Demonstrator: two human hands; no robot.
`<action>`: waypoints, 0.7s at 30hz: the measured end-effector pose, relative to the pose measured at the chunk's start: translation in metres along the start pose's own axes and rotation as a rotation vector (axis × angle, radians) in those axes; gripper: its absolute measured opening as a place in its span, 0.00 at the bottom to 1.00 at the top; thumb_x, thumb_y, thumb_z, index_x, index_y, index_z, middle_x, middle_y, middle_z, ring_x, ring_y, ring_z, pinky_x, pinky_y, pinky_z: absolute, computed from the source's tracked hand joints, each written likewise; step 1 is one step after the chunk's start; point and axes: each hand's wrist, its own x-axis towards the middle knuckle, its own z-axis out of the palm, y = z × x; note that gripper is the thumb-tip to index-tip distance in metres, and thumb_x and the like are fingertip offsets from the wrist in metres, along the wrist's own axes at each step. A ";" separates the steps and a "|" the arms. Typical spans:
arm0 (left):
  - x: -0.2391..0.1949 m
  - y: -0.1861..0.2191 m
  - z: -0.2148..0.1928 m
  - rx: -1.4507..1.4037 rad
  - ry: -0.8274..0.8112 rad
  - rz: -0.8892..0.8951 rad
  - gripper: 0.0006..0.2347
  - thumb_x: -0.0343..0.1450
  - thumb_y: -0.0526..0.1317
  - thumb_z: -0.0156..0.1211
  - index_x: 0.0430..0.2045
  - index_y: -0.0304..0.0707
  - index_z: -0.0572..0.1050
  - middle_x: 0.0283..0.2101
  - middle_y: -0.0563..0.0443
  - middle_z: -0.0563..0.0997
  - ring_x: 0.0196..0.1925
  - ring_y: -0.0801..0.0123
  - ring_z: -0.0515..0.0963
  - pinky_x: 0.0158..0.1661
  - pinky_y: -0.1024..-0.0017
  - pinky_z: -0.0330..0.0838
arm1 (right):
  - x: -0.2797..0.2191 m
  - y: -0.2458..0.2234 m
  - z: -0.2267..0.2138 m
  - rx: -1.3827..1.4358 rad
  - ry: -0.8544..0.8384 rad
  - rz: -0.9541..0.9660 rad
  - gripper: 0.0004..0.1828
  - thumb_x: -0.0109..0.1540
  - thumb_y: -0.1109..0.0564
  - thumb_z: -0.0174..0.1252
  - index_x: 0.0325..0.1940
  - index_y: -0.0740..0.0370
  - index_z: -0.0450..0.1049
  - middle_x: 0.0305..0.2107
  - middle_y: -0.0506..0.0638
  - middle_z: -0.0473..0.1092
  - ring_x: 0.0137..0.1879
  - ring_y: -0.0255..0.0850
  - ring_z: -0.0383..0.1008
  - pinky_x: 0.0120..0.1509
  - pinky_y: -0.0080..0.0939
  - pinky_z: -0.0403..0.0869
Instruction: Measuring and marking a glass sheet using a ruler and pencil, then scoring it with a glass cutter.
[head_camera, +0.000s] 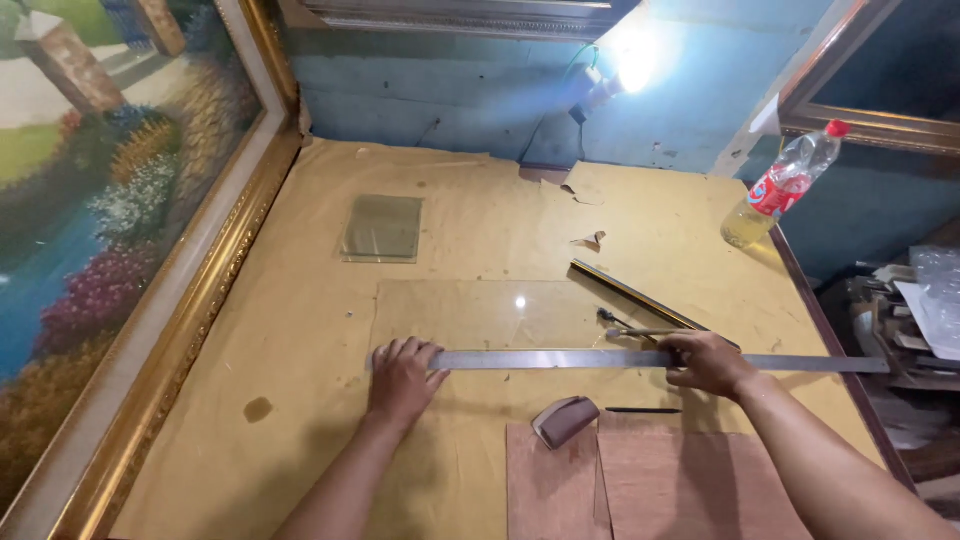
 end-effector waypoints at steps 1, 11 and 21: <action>0.001 -0.003 -0.001 0.003 0.003 -0.007 0.14 0.60 0.48 0.58 0.38 0.57 0.70 0.38 0.61 0.70 0.47 0.69 0.68 0.50 0.62 0.59 | 0.003 0.000 -0.001 0.002 -0.001 -0.008 0.19 0.37 0.53 0.61 0.32 0.49 0.74 0.26 0.47 0.72 0.37 0.45 0.74 0.41 0.43 0.74; 0.017 -0.008 0.002 0.041 -0.031 -0.146 0.13 0.64 0.50 0.52 0.42 0.61 0.68 0.44 0.61 0.68 0.54 0.67 0.63 0.55 0.46 0.48 | 0.025 0.018 0.013 -0.065 0.001 0.022 0.21 0.40 0.49 0.63 0.37 0.45 0.75 0.32 0.44 0.74 0.42 0.43 0.74 0.47 0.41 0.73; 0.008 -0.017 0.038 0.107 0.638 -0.508 0.29 0.48 0.54 0.66 0.40 0.45 0.65 0.46 0.50 0.68 0.51 0.58 0.66 0.51 0.47 0.54 | 0.012 0.032 0.041 -0.290 0.136 0.090 0.19 0.48 0.47 0.55 0.43 0.39 0.71 0.40 0.40 0.70 0.48 0.38 0.70 0.49 0.36 0.73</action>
